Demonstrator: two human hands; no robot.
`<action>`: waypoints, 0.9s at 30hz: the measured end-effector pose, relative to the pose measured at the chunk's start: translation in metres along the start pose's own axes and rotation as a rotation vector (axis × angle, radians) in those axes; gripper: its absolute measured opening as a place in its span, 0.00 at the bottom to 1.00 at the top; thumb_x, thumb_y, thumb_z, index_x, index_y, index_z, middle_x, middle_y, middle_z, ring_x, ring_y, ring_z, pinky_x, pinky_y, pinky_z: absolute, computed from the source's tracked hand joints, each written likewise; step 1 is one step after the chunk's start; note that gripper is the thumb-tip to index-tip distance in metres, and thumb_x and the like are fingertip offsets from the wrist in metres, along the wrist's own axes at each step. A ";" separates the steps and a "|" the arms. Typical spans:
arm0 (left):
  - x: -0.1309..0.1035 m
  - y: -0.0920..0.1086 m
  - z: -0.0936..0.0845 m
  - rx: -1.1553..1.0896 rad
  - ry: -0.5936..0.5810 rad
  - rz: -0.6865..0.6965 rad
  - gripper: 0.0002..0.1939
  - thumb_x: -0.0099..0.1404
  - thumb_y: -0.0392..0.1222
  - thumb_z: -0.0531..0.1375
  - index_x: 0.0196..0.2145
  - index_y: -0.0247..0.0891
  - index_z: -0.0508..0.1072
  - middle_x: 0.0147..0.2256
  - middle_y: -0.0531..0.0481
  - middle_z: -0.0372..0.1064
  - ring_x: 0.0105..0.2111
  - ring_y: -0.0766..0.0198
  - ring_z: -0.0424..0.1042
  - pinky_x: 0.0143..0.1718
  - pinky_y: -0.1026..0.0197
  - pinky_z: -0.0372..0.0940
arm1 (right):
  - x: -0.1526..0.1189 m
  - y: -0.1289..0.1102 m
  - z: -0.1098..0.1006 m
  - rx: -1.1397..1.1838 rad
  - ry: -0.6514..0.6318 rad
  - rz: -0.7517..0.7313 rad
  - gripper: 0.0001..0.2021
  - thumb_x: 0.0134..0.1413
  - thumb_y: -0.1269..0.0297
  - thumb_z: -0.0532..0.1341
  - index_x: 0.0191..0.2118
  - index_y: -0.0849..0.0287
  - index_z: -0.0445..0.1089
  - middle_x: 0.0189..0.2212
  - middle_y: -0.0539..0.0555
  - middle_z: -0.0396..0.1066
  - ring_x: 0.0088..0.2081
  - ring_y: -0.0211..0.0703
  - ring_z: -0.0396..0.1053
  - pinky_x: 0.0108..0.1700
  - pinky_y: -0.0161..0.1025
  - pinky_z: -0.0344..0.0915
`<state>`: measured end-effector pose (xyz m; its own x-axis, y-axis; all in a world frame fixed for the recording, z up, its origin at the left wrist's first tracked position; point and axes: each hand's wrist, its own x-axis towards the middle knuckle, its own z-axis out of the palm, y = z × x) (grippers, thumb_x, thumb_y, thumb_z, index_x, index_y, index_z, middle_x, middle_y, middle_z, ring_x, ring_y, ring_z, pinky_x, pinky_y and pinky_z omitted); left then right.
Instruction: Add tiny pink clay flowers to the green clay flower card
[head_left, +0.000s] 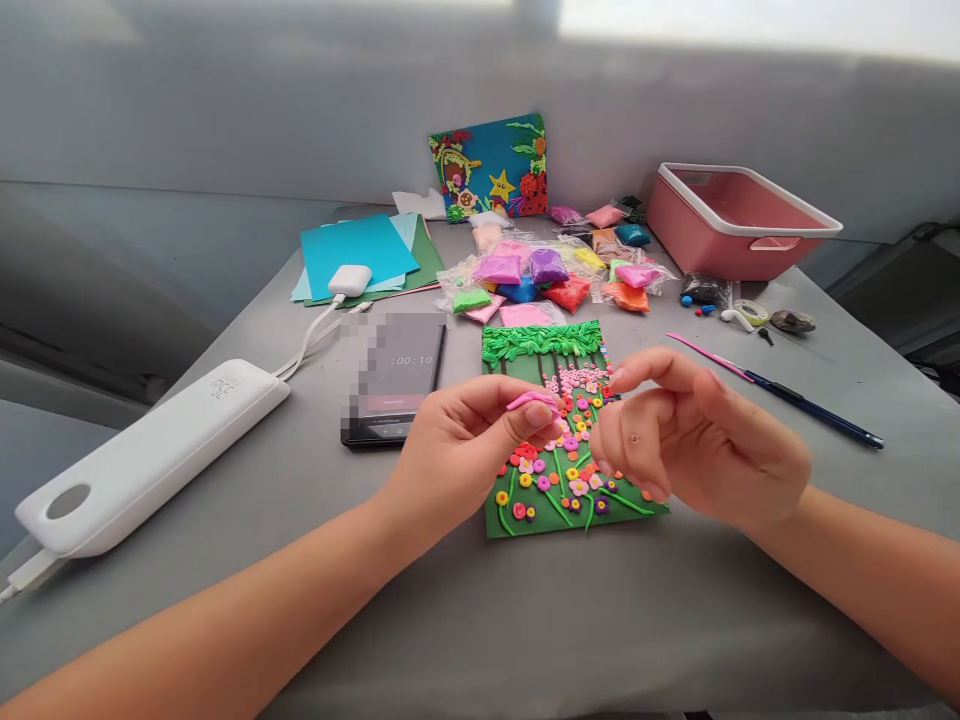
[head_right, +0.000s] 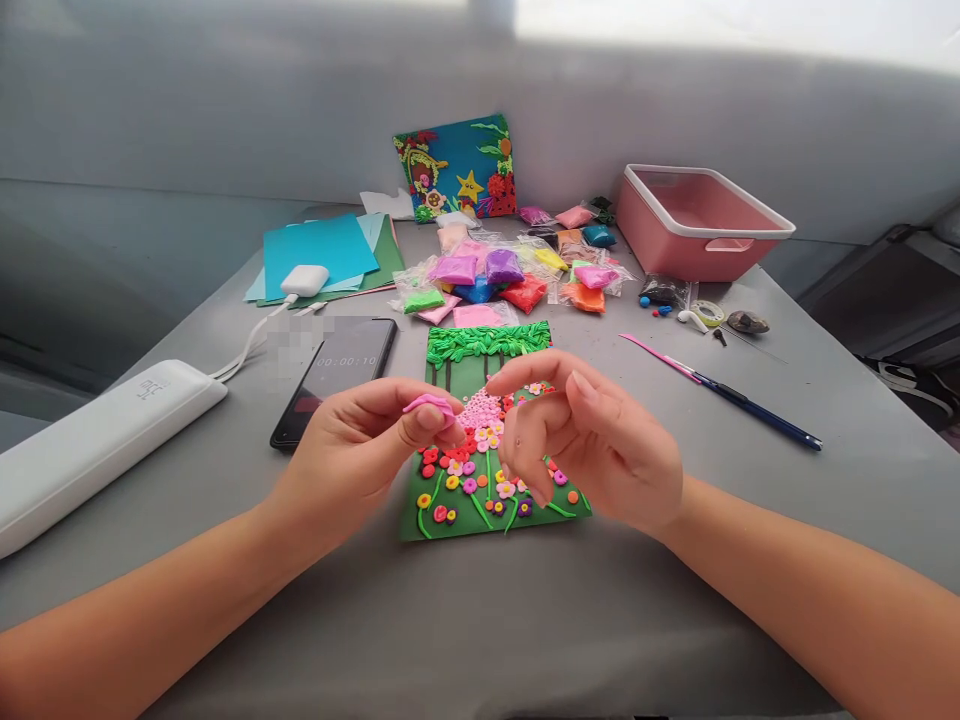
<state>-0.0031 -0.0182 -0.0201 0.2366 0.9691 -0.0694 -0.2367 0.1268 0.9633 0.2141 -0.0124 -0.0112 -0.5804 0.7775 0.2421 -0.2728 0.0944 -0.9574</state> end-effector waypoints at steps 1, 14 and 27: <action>-0.001 0.000 0.001 -0.025 0.004 -0.008 0.12 0.60 0.49 0.74 0.30 0.38 0.82 0.26 0.53 0.77 0.29 0.69 0.75 0.34 0.68 0.72 | 0.001 0.000 0.000 -0.005 0.011 0.013 0.16 0.70 0.47 0.51 0.49 0.49 0.69 0.17 0.47 0.68 0.22 0.43 0.65 0.33 0.45 0.68; 0.004 0.003 0.001 -0.243 -0.013 -0.094 0.10 0.63 0.46 0.72 0.27 0.41 0.80 0.30 0.57 0.74 0.33 0.73 0.71 0.37 0.72 0.70 | 0.009 0.002 -0.009 0.209 0.130 0.134 0.15 0.66 0.47 0.55 0.35 0.51 0.69 0.12 0.41 0.41 0.16 0.37 0.44 0.25 0.39 0.60; -0.005 0.005 0.009 -0.156 -0.135 -0.199 0.05 0.55 0.39 0.76 0.27 0.41 0.85 0.24 0.55 0.79 0.26 0.72 0.75 0.30 0.72 0.71 | -0.002 0.013 0.015 -0.377 0.254 -0.113 0.02 0.63 0.65 0.67 0.41 0.53 0.76 0.34 0.50 0.76 0.33 0.36 0.73 0.33 0.34 0.72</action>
<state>0.0028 -0.0246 -0.0130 0.4140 0.8863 -0.2075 -0.3130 0.3526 0.8819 0.2000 -0.0220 -0.0212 -0.3437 0.8726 0.3471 0.0015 0.3701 -0.9290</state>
